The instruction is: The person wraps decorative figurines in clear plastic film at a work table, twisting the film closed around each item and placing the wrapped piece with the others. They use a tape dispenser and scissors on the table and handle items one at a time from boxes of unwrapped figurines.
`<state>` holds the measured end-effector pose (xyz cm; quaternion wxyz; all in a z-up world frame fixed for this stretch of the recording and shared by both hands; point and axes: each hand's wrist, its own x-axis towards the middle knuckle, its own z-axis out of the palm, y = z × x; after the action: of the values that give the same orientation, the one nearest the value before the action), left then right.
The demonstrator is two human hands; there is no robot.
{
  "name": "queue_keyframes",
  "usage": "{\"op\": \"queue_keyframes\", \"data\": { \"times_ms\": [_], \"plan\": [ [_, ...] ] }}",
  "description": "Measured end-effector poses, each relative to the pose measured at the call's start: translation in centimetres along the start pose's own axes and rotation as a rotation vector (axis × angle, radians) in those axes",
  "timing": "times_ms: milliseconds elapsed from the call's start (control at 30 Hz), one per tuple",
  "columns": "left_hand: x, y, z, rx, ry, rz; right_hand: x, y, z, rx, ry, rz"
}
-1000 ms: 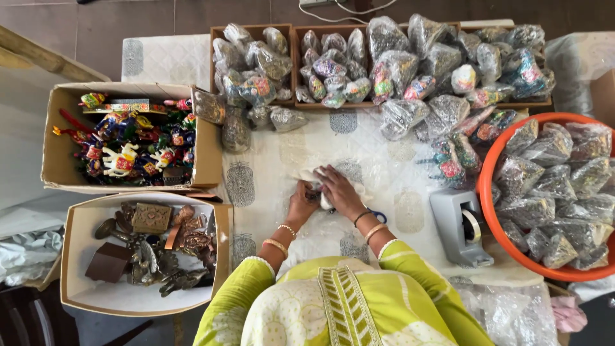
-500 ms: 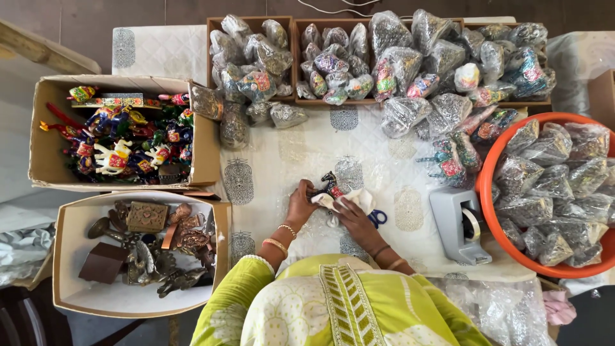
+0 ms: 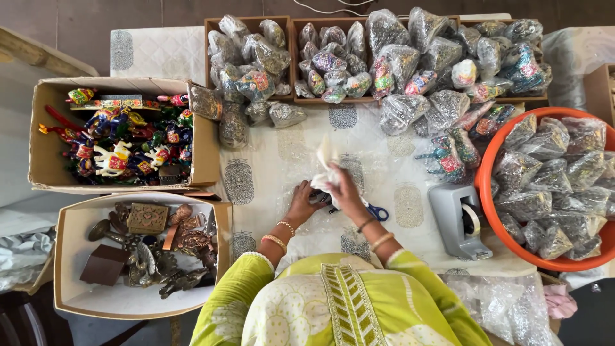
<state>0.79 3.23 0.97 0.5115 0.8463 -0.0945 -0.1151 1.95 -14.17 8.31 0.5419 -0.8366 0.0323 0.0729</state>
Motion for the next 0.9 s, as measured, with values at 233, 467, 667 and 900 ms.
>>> {"op": "queue_keyframes", "data": {
  "times_ms": [233, 467, 667, 900],
  "plan": [
    [-0.1, 0.7, 0.0, 0.078, 0.010, -0.014, 2.0, 4.3, 1.7, -0.298, 0.067, -0.378],
    [0.0, 2.0, -1.1, -0.079, -0.057, -0.099, 3.6, 4.7, 1.3, -0.458, 0.093, -0.055],
    [0.2, -0.4, 0.1, -0.039, -0.066, -0.086, -2.6, 1.5, 0.8, -0.107, 0.179, -0.180],
    [0.5, -5.5, 3.1, 0.120, 0.016, 0.030, -4.9, 0.7, -1.4, -0.574, -0.021, -0.462]
  ]
}}
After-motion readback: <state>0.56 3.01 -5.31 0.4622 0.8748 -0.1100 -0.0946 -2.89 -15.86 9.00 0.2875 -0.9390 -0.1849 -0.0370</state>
